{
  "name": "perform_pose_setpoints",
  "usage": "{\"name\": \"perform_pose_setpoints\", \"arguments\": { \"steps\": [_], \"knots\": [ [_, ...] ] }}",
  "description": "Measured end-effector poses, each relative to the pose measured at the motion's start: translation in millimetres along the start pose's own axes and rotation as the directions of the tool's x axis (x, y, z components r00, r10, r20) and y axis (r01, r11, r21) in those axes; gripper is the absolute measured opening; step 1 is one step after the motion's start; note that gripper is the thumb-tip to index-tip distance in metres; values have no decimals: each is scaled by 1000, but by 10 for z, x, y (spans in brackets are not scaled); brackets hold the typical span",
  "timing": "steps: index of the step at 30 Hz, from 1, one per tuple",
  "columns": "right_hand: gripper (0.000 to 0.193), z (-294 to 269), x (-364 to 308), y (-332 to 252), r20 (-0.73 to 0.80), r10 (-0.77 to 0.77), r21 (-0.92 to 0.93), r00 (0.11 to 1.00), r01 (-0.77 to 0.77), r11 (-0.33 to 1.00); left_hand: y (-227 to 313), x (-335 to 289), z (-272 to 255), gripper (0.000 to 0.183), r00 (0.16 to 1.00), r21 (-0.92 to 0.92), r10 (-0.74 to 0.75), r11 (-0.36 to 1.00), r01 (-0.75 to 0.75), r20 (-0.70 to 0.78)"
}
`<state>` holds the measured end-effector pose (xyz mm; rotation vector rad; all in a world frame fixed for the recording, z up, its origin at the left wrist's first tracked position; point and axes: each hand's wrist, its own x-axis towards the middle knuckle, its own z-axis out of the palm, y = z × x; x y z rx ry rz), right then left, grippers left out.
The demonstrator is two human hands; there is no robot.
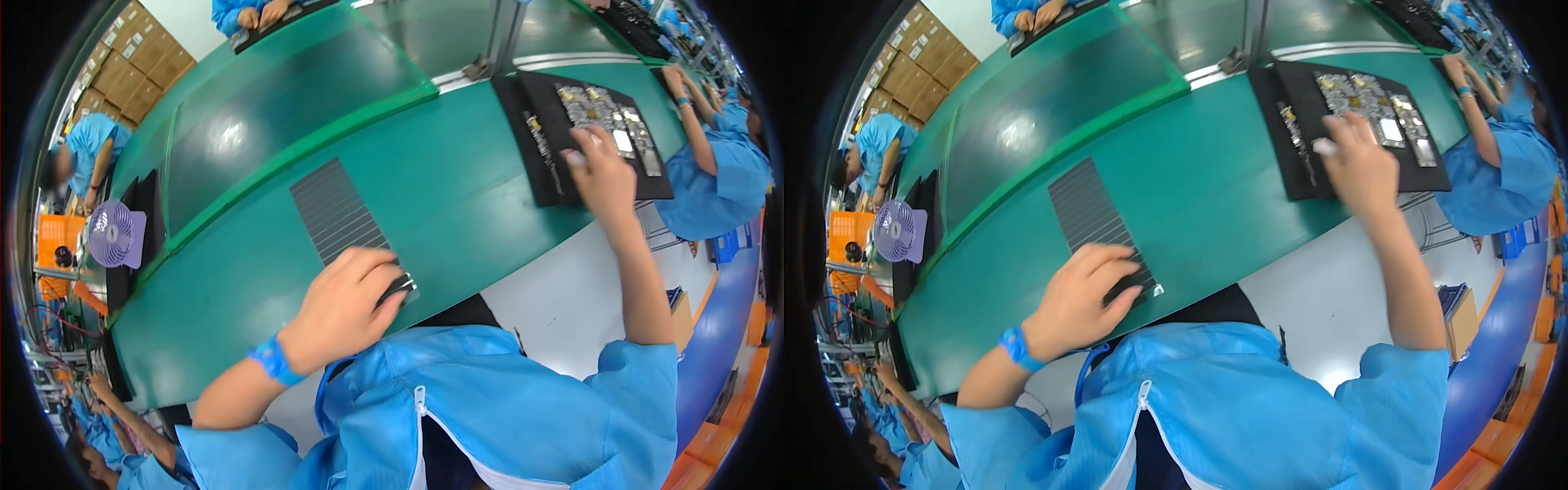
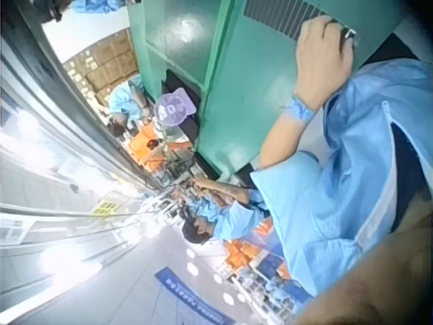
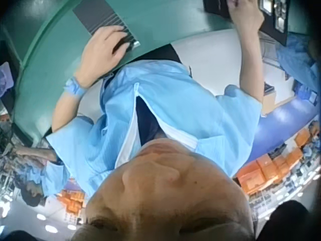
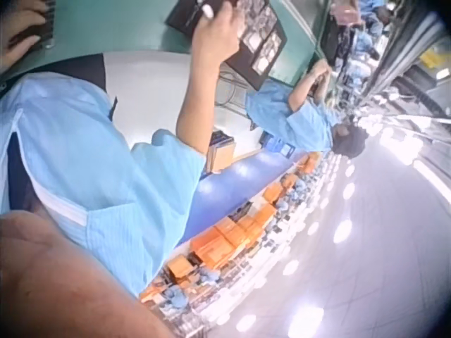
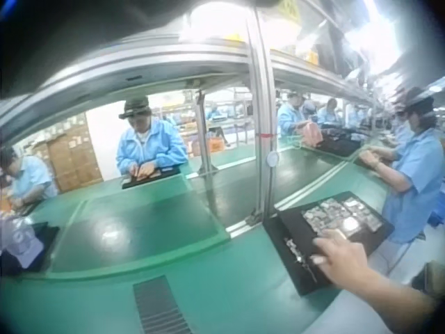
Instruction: The person uses tweezers to pick small rectangular components from a strip and places them onto circuit boards. The person repeatedly picks components and places them on the boards, moving the boards along the assembly line as needed.
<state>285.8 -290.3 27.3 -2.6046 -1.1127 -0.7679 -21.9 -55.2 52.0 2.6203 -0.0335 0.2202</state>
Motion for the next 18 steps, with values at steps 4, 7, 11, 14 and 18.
{"name": "perform_pose_setpoints", "arguments": {
  "steps": [4,7,11,14,18],
  "knots": [
    [28,310,-51,-450,20,-47,-122,999,49,991,-74,-617,15,40,996,135,-56,989,66,-72],
    [34,374,-36,-245,51,-41,-152,998,48,987,-185,-773,149,45,993,118,-77,989,88,-87],
    [45,246,-94,-374,51,-33,-152,998,40,988,-282,-762,184,46,999,182,-28,983,36,-45],
    [46,307,-93,-382,57,-49,-163,997,58,985,-353,-765,233,46,998,132,0,991,7,-56],
    [46,391,-3,-192,178,41,-191,983,-6,982,-437,-826,302,49,997,90,24,996,-18,-69]
  ]
}}
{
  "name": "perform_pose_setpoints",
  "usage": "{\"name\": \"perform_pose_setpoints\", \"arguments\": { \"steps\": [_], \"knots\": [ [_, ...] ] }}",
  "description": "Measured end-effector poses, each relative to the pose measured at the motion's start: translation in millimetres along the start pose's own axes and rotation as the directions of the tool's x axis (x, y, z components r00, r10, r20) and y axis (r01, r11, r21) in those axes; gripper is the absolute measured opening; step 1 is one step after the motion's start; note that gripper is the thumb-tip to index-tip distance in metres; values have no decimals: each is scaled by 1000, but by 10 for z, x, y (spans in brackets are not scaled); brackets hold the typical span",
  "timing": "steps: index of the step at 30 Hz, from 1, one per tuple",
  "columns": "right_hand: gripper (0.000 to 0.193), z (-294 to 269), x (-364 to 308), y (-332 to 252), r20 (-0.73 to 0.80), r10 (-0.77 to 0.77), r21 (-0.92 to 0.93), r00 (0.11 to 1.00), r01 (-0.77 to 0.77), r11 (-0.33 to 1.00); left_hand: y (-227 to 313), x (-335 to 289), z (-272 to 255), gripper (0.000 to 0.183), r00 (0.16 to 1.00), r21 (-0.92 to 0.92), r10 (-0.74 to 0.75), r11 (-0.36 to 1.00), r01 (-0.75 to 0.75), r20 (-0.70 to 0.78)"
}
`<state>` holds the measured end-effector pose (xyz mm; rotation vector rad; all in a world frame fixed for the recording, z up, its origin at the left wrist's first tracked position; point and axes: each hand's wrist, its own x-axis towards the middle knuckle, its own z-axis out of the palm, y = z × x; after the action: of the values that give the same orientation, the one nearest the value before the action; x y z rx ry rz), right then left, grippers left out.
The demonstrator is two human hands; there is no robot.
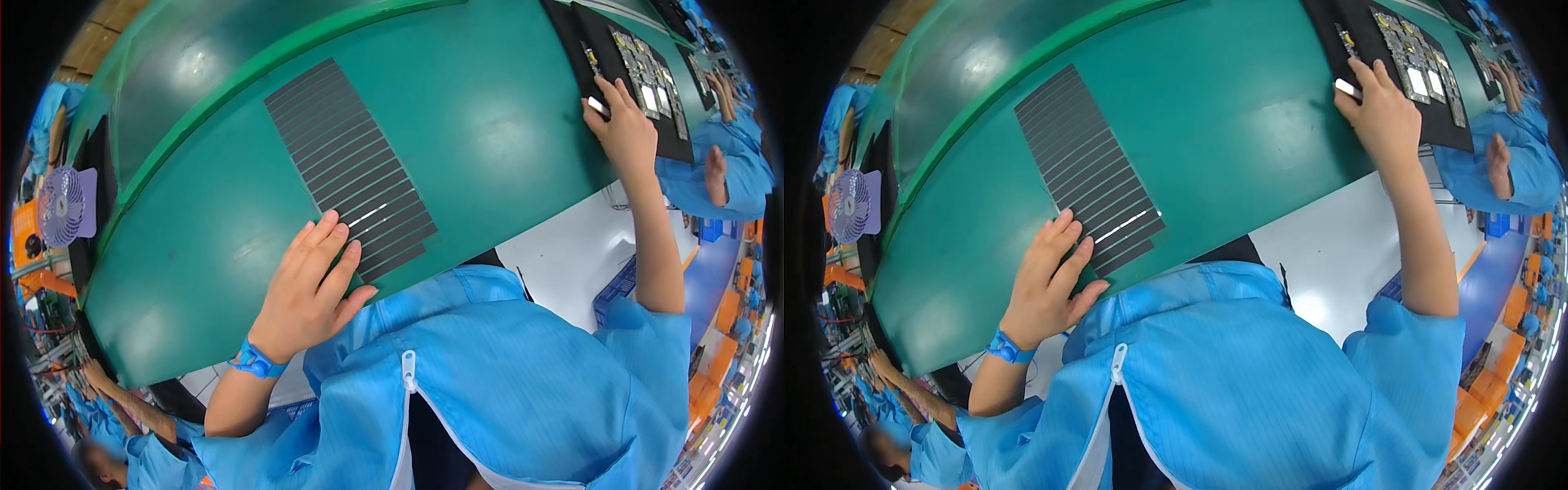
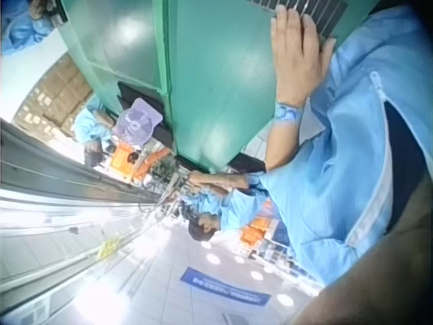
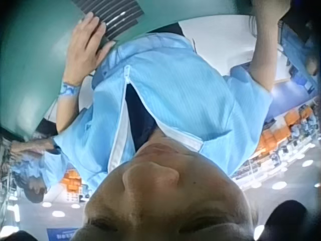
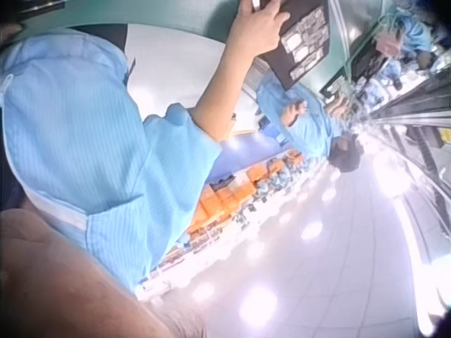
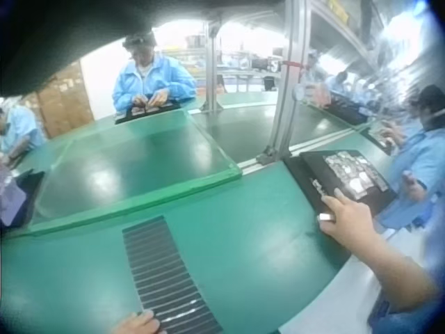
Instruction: The person uses tweezers to pick small rectangular components from a strip and places them onto circuit boards. The person repeatedly picks components and places them on the boards, moving the boards along the assembly line as needed.
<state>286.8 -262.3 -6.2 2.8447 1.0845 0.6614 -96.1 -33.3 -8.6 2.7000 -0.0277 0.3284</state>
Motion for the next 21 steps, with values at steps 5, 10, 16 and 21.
{"name": "perform_pose_setpoints", "arguments": {
  "steps": [5,10,16,21],
  "knots": [
    [45,423,241,968,115,119,-123,986,-105,987,-24,29,102,48,1000,-57,8,998,-8,-1],
    [38,562,630,1749,185,167,-235,968,-121,964,-61,30,9,46,1000,-85,22,996,-20,15],
    [47,-77,452,653,58,301,765,952,-236,599,-158,364,-236,40,993,-66,109,992,-106,41],
    [71,-541,-291,-795,373,-98,914,922,-384,-134,-247,540,-82,33,912,-164,403,907,-388,72]
  ]
}}
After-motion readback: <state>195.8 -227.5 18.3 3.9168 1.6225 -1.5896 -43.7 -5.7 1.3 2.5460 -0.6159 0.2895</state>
